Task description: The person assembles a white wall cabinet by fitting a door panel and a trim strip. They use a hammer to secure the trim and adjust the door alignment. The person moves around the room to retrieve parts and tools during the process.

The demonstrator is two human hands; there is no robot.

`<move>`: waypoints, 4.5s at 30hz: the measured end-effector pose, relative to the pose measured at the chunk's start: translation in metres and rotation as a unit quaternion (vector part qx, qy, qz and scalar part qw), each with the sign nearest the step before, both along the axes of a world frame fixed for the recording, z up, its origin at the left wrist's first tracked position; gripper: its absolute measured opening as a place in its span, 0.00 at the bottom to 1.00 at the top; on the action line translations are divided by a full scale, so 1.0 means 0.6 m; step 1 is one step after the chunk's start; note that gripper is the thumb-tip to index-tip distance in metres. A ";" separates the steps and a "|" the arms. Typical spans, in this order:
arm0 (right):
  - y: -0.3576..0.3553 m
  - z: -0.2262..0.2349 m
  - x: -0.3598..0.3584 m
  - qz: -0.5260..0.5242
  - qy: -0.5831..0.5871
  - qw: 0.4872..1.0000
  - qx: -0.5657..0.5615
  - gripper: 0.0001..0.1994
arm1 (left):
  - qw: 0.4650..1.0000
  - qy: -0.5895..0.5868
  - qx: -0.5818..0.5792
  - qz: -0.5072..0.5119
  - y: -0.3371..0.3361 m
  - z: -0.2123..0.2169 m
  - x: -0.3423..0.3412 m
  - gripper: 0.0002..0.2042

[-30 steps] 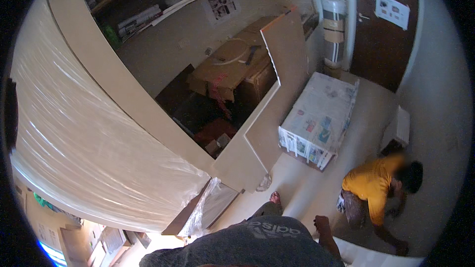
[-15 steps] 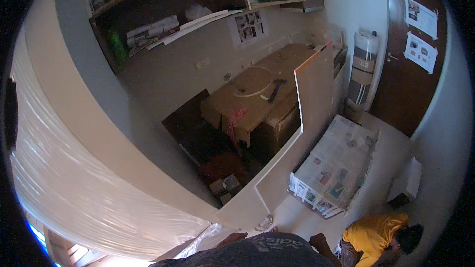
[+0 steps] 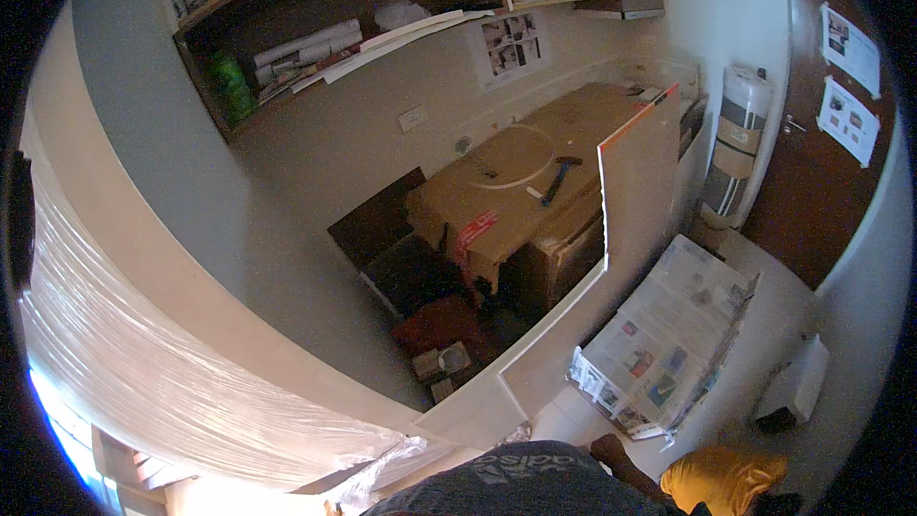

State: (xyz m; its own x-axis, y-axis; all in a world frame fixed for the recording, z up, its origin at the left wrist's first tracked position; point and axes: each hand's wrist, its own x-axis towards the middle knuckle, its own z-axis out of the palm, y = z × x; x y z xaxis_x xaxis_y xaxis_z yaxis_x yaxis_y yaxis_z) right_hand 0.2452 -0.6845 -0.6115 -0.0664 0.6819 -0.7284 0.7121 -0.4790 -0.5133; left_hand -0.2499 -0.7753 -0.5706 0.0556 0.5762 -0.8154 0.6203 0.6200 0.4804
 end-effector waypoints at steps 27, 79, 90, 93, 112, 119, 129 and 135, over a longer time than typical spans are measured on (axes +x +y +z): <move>0.180 -0.023 0.122 0.125 -0.031 0.992 -0.004 0.18 | 0.970 0.160 0.095 0.158 0.064 0.100 0.212 0.27; 0.189 0.542 0.096 -0.176 -0.251 0.878 0.366 0.26 | 0.780 -0.039 0.617 0.096 0.832 0.417 0.256 0.20; 0.219 0.542 0.147 -0.170 -0.236 0.884 0.365 0.21 | 0.743 0.258 0.614 -0.064 1.206 0.410 0.253 0.15; 0.227 0.539 0.156 -0.169 -0.218 0.890 0.363 0.21 | 0.756 0.359 0.546 -0.047 1.274 0.374 0.238 0.16; 0.524 0.514 0.293 -0.115 -0.186 0.963 0.156 0.17 | 0.763 0.316 0.555 -0.102 1.346 0.619 0.413 0.09; 0.486 0.536 0.370 0.007 -0.108 0.984 0.144 0.23 | 0.665 0.191 0.702 -0.168 1.318 0.802 0.495 0.13; 0.612 0.869 0.497 0.053 -0.034 0.979 0.192 0.17 | 0.720 0.162 0.672 -0.062 1.120 1.184 0.530 0.13; 0.840 1.264 0.369 0.001 0.144 0.847 0.513 0.20 | 0.690 0.098 0.699 -0.160 1.007 1.379 0.553 0.12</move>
